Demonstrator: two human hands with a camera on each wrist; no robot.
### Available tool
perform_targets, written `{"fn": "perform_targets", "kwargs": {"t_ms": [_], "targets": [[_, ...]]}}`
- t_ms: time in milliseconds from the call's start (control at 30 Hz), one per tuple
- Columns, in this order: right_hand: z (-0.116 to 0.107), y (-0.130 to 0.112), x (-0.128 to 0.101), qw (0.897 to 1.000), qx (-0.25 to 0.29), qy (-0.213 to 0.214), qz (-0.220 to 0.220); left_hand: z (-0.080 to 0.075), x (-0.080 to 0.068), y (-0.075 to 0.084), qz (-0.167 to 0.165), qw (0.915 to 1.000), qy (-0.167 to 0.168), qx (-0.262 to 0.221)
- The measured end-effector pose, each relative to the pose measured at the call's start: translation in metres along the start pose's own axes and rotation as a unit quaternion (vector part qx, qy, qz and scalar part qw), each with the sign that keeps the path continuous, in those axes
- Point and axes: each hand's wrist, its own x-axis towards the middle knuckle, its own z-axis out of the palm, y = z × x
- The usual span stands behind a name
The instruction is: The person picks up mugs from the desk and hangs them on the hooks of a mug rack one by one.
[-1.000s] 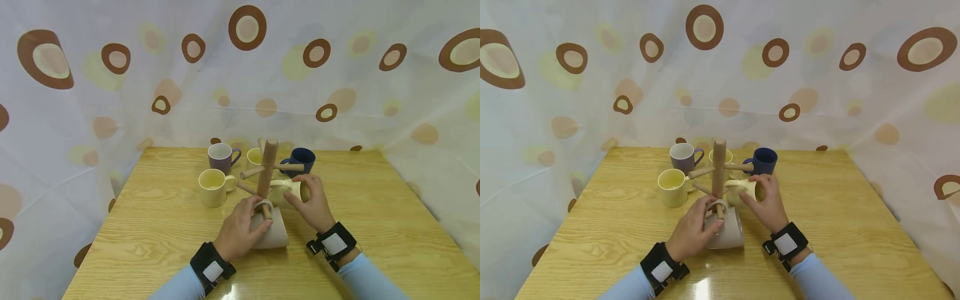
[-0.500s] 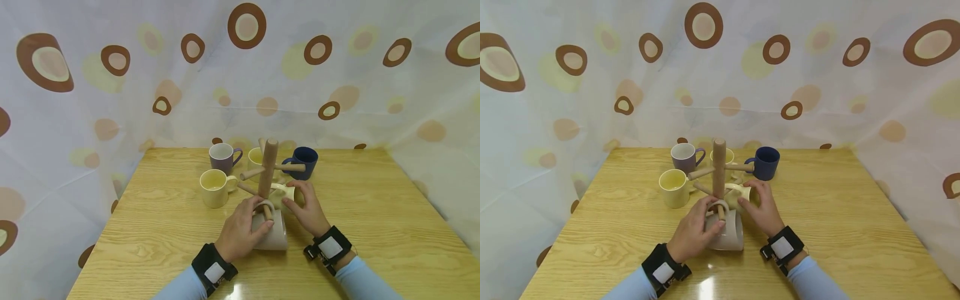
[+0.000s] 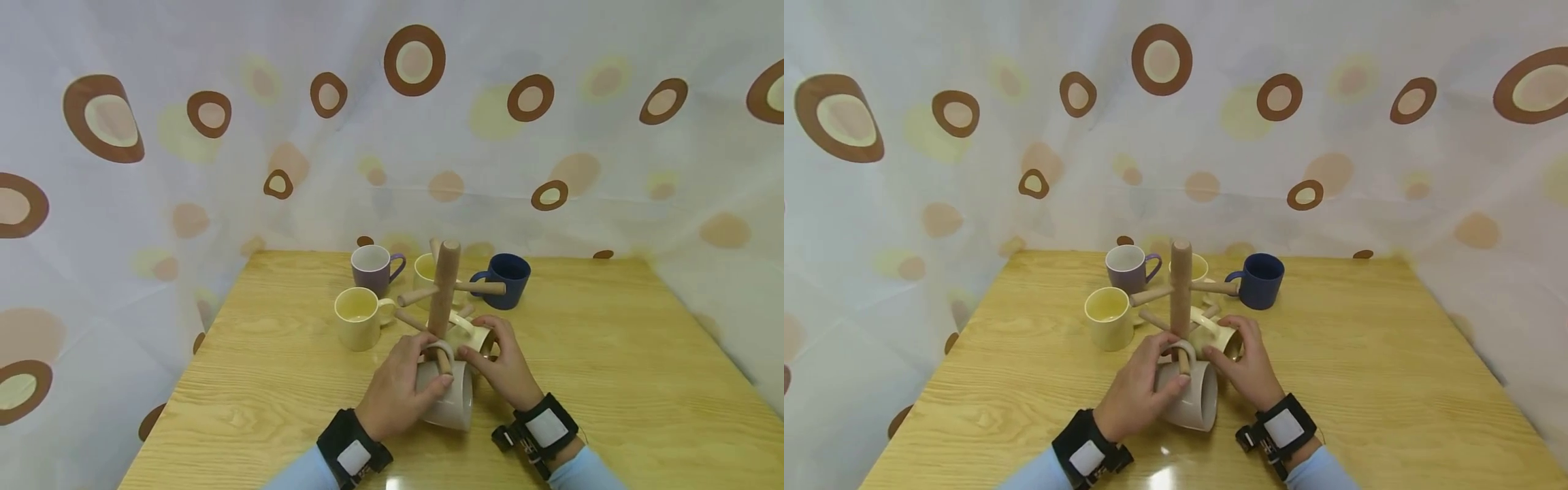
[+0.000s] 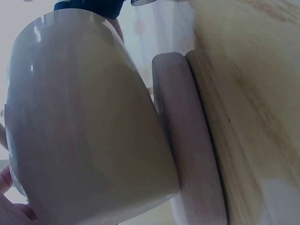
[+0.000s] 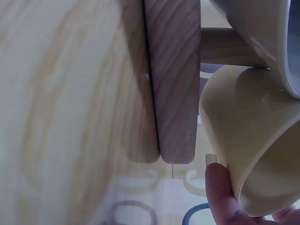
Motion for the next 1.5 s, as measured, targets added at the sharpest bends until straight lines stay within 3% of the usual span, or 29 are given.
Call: {"fn": "perform_targets", "kwargs": {"t_ms": [167,333,400,467,567,733,900,1033,1200,1300,1400,1500], "targets": [[-0.001,-0.003,-0.001,1.0,0.011,-0.002,0.0,-0.007,0.001,-0.001,0.032,0.998,0.04,0.038],[-0.001,-0.003,-0.001,1.0,0.009,0.003,-0.008,-0.028,0.008,-0.009,0.091,0.9857,0.126,0.065],[-0.001,-0.003,0.0,1.0,0.007,0.003,-0.005,-0.042,0.014,-0.015,0.084,0.9815,0.151,0.084],[-0.001,-0.003,0.0,1.0,0.009,0.001,0.0,-0.059,0.022,-0.023,0.051,0.9802,0.151,0.117],[-0.001,-0.003,0.001,1.0,0.008,0.0,0.006,-0.08,0.035,-0.037,-0.021,0.9773,0.104,0.184],[-0.001,-0.001,0.0,1.0,0.006,0.0,0.006,-0.093,0.054,-0.061,-0.112,0.9626,-0.043,0.243],[-0.001,0.001,0.0,1.0,0.01,-0.003,0.011,-0.088,0.07,-0.076,-0.146,0.9459,-0.152,0.247],[0.001,0.001,-0.002,1.0,0.016,-0.009,0.022,-0.082,0.079,-0.084,-0.164,0.9275,-0.209,0.264],[0.003,-0.001,-0.002,0.999,0.035,-0.022,0.033,-0.077,0.09,-0.093,-0.183,0.9079,-0.244,0.287],[0.002,-0.002,0.0,0.998,0.042,-0.021,0.035,-0.075,0.095,-0.098,-0.185,0.9012,-0.251,0.301],[0.001,-0.002,0.0,0.998,0.042,-0.016,0.035,-0.071,0.095,-0.102,-0.183,0.9035,-0.241,0.303],[0.001,-0.001,-0.001,0.998,0.041,-0.015,0.033,-0.067,0.09,-0.106,-0.181,0.9124,-0.211,0.3]]}}
